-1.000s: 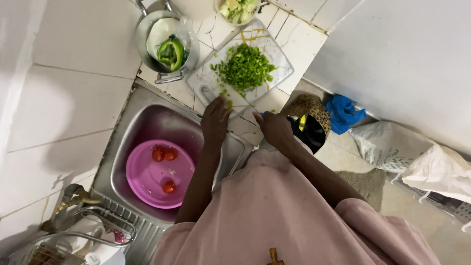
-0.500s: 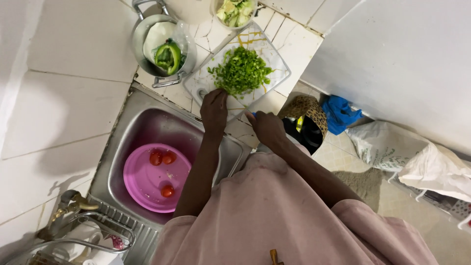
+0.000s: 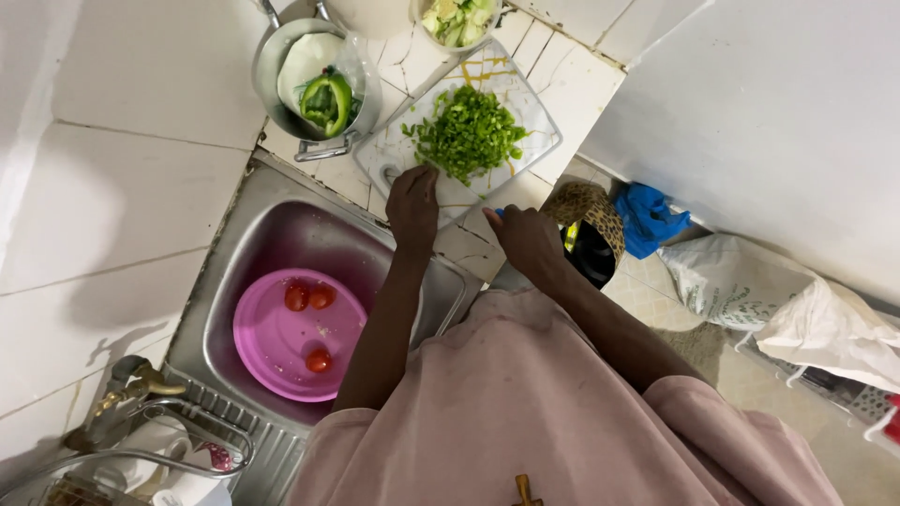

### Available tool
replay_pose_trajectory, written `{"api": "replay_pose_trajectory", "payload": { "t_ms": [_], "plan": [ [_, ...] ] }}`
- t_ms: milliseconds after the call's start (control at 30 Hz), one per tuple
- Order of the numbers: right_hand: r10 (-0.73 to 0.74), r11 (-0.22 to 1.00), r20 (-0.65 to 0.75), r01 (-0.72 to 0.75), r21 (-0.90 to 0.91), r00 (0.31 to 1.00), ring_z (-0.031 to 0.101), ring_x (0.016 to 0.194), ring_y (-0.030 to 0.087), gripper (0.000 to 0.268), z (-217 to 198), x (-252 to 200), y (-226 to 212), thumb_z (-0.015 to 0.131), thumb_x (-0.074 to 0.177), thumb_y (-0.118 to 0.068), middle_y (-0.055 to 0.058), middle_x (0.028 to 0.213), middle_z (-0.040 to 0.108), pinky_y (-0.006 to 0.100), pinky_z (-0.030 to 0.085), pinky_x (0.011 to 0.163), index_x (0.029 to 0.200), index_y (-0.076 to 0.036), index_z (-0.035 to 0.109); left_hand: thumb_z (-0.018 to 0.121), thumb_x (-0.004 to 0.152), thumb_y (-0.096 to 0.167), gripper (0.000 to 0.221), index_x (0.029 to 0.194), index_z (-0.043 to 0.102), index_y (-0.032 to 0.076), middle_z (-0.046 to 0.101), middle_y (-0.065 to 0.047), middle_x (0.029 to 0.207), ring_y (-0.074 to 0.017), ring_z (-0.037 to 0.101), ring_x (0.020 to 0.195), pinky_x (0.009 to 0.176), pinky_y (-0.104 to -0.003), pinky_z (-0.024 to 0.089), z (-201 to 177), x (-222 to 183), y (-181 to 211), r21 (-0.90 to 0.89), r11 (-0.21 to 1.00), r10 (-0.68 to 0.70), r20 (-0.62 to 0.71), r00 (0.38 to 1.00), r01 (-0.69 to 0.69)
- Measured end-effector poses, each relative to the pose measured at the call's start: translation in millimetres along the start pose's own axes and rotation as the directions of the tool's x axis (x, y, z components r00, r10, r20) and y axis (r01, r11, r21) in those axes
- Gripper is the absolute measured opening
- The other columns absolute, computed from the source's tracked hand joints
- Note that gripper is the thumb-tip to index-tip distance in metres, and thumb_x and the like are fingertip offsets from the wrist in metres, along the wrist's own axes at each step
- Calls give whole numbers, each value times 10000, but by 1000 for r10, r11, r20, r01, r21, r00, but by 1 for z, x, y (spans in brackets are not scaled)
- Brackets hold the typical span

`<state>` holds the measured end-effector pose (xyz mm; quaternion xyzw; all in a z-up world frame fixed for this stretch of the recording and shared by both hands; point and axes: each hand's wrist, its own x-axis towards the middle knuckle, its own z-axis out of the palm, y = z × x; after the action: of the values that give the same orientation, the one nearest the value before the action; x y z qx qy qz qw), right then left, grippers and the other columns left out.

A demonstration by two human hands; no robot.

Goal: A person is chopping green vegetables on a cutting board next to a sink in a kitchen area.

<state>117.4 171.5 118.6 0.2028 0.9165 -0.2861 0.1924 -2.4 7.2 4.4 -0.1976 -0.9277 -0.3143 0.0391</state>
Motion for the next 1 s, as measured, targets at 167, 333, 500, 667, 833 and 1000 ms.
{"api": "replay_pose_trajectory", "payload": {
  "t_ms": [167,333,500,667,833,1000],
  "plan": [
    [-2,1000,26,1,32,1000,746,797,493,751,20,15,-5,273,1112,-599,275,743,683,573,582,629,863,4,644,566,1101,193,154,1077,701,124,657,18,1177,-56,622,1092,981,-270,499,-20,5,25,32,997,-77,64,995,75],
    [22,994,25,-24,105,999,748,808,474,821,43,36,-17,227,1096,-662,258,745,670,568,588,654,844,-9,656,591,1098,222,171,1121,721,113,648,9,1264,-140,623,1183,1023,-338,519,2,-1,-4,-104,992,-76,8,997,76],
    [41,996,62,-46,76,997,741,865,510,804,30,14,-3,265,1095,-629,301,788,683,621,575,698,871,29,668,636,1054,259,152,1119,768,218,670,111,1237,-30,632,1156,949,-213,542,25,-4,-39,210,969,138,-18,990,-132],
    [22,1000,50,-23,14,999,741,848,497,767,0,-9,-1,283,1117,-586,291,782,685,590,586,708,869,29,670,617,1068,228,193,1118,758,107,681,19,1227,-109,623,1203,1047,-327,513,-16,4,15,149,988,-45,10,999,43],
    [11,999,49,-13,43,999,740,838,492,778,13,3,-2,251,1119,-598,271,772,681,572,587,701,865,17,654,533,1096,225,274,1195,729,62,673,1,1233,-119,602,1231,1080,-341,476,-25,5,35,45,972,-233,38,972,231],
    [-6,997,1,6,74,1000,746,805,462,780,31,28,-15,275,1101,-649,251,740,676,549,596,678,834,-16,644,521,1107,260,256,1108,720,99,694,31,1207,-67,638,1145,985,-331,514,-23,12,45,65,957,-276,-78,958,282]
  ]
}}
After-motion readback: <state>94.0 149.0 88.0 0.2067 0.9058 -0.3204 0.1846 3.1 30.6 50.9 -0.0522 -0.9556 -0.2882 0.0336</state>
